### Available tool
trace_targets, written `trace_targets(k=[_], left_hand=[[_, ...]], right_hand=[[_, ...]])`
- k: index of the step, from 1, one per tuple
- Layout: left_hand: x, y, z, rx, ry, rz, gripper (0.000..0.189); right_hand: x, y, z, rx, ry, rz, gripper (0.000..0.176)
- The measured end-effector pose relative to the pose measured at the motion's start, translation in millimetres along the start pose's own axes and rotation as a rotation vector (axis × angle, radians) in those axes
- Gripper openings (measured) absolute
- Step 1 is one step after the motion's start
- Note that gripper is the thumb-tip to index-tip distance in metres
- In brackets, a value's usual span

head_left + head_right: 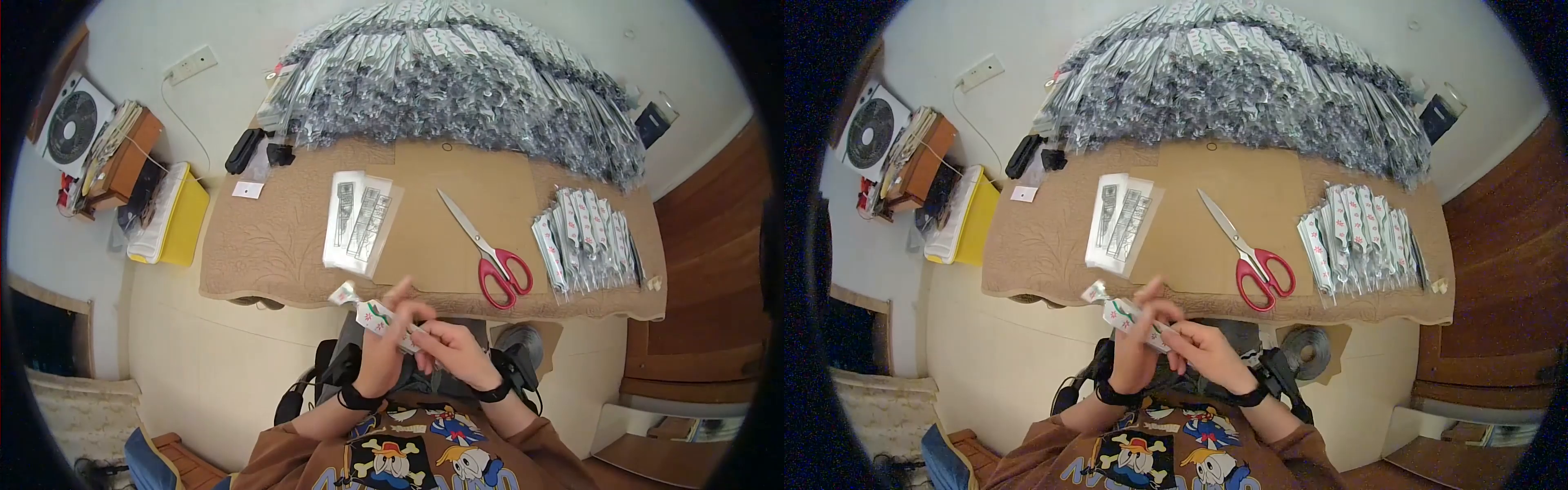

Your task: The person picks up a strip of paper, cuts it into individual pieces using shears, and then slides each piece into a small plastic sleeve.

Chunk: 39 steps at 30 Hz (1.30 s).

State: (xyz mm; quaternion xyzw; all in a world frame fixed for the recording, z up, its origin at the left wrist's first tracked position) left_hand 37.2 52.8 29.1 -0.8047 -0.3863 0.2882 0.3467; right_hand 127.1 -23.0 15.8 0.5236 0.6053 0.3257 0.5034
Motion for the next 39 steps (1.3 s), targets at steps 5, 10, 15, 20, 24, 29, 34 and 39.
trace_targets(k=[5,10,15,20,24,29,34,39], left_hand=[[11,-35,18,0.056,0.122,-0.13,0.04],[22,-93,53,-0.391,0.143,-0.18,0.047],[8,-27,4,-0.347,0.015,-0.006,0.057],[-2,3,-10,0.209,0.159,0.116,0.054],[13,-43,17,0.069,0.204,-0.079,0.043],[28,-88,54,-0.399,0.192,-0.162,0.048],[12,-27,0,-0.378,0.098,-0.014,0.059],[-2,-4,-13,0.406,0.247,0.028,0.056]], right_hand=[[-26,-1,25,-0.523,0.275,0.209,0.02],[-59,31,54,-0.427,0.467,0.18,0.031],[-33,45,21,0.076,0.252,0.103,0.028],[0,1,-2,0.191,0.188,-0.167,0.026],[-28,7,27,-0.331,0.348,0.126,0.027],[-61,10,68,-0.528,0.539,-0.064,0.025],[-35,57,15,0.057,0.284,0.037,0.024],[-4,17,0,0.129,0.258,-0.217,0.026]])
Point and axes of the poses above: each hand's wrist, its own x-axis towards the middle knuckle, its own z-axis out of the back of the hand, y = z × x, the point moved 5 cm from there along x, towards the middle knuckle, and after that the axes turned 1 degree about -x, right-handed, at the moved point
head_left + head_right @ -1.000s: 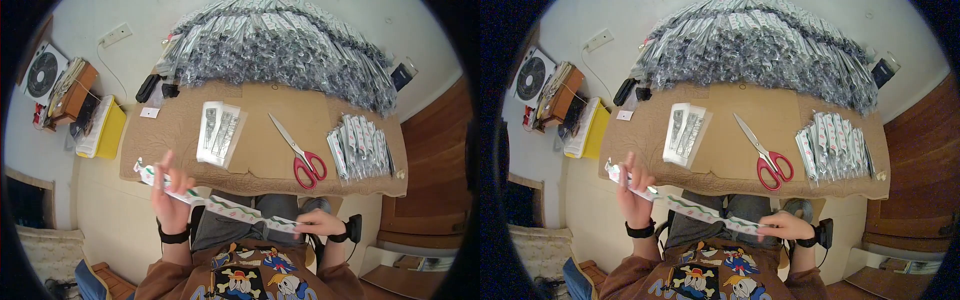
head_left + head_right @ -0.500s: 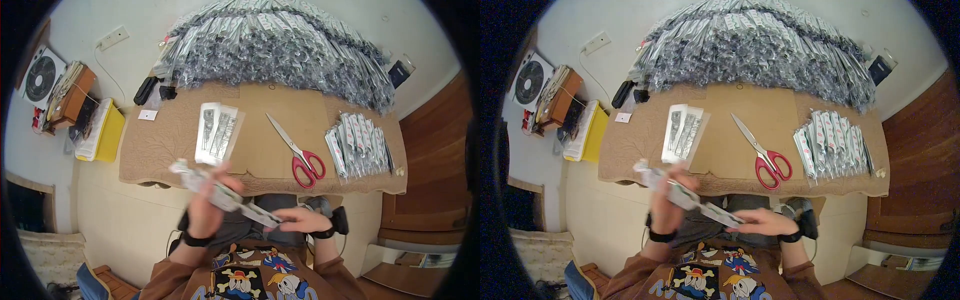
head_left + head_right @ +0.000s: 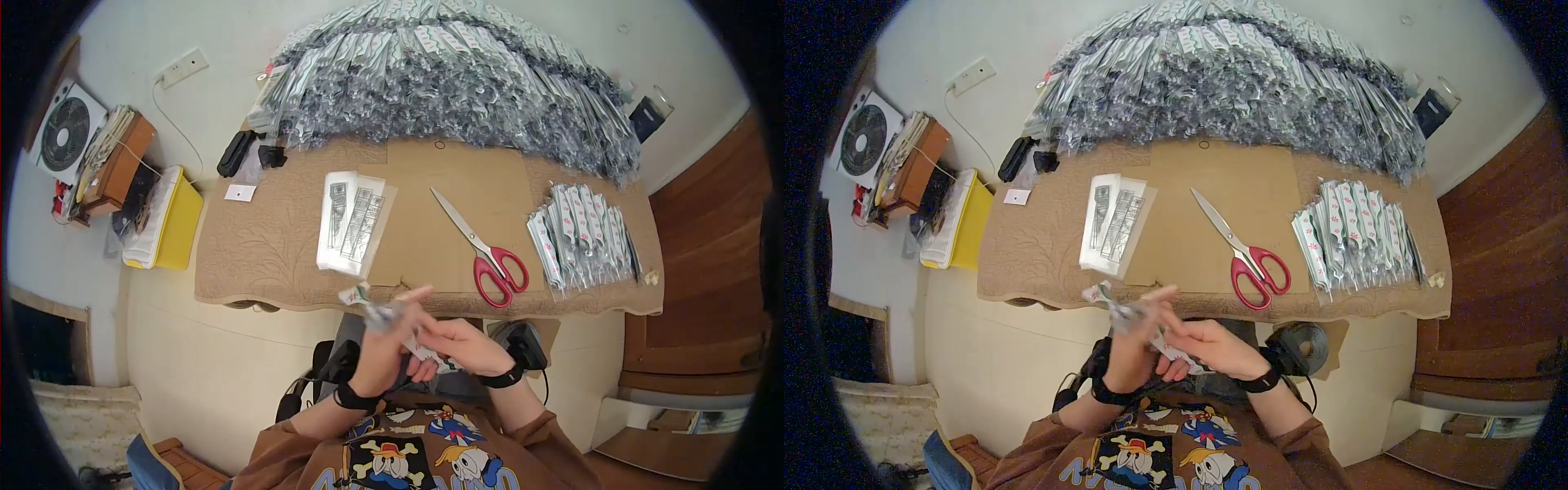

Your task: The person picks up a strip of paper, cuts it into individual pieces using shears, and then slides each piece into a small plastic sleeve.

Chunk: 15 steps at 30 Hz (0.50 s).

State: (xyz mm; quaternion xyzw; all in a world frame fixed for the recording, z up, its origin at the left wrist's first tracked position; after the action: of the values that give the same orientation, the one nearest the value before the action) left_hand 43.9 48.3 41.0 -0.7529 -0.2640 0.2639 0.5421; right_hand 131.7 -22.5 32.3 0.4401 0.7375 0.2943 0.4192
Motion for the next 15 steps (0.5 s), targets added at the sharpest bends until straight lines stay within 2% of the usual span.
trace_targets(k=[2,3,4,5,6,7,8,10,11,13,15], left_hand=[[6,-15,27,-0.186,0.014,-0.102,0.052],[11,-25,37,-0.278,0.022,-0.151,0.049],[11,-40,52,-0.347,-0.225,-0.17,0.047],[7,-56,66,-0.411,-0.473,-0.188,0.045],[7,-66,87,-0.56,-0.338,-0.249,0.046],[6,-73,103,-0.706,-0.2,-0.312,0.048],[8,-68,105,-0.705,-0.2,-0.313,0.048],[15,-51,102,-0.833,-0.099,-0.242,0.052],[16,-46,98,-0.897,-0.047,-0.205,0.053],[15,-30,53,-0.814,-0.1,-0.134,0.061],[8,-24,11,-0.697,-0.412,-0.107,0.062]], right_hand=[[-3,-11,8,0.009,-0.019,-0.004,0.026],[-14,-11,15,-0.25,0.059,0.094,0.025],[-27,-10,20,-0.507,0.138,0.192,0.025],[-37,-14,31,-0.581,0.16,0.077,0.023],[-48,-17,41,-0.656,0.183,-0.038,0.023],[-59,-14,47,-0.656,0.184,-0.037,0.023],[-70,-8,50,-0.556,0.2,0.007,0.024],[-77,-2,44,-0.451,0.21,0.056,0.026],[-74,7,38,-0.338,0.188,0.175,0.026],[-64,29,23,-0.115,0.141,0.416,0.026],[-32,34,3,-0.164,-0.024,0.162,0.027]])
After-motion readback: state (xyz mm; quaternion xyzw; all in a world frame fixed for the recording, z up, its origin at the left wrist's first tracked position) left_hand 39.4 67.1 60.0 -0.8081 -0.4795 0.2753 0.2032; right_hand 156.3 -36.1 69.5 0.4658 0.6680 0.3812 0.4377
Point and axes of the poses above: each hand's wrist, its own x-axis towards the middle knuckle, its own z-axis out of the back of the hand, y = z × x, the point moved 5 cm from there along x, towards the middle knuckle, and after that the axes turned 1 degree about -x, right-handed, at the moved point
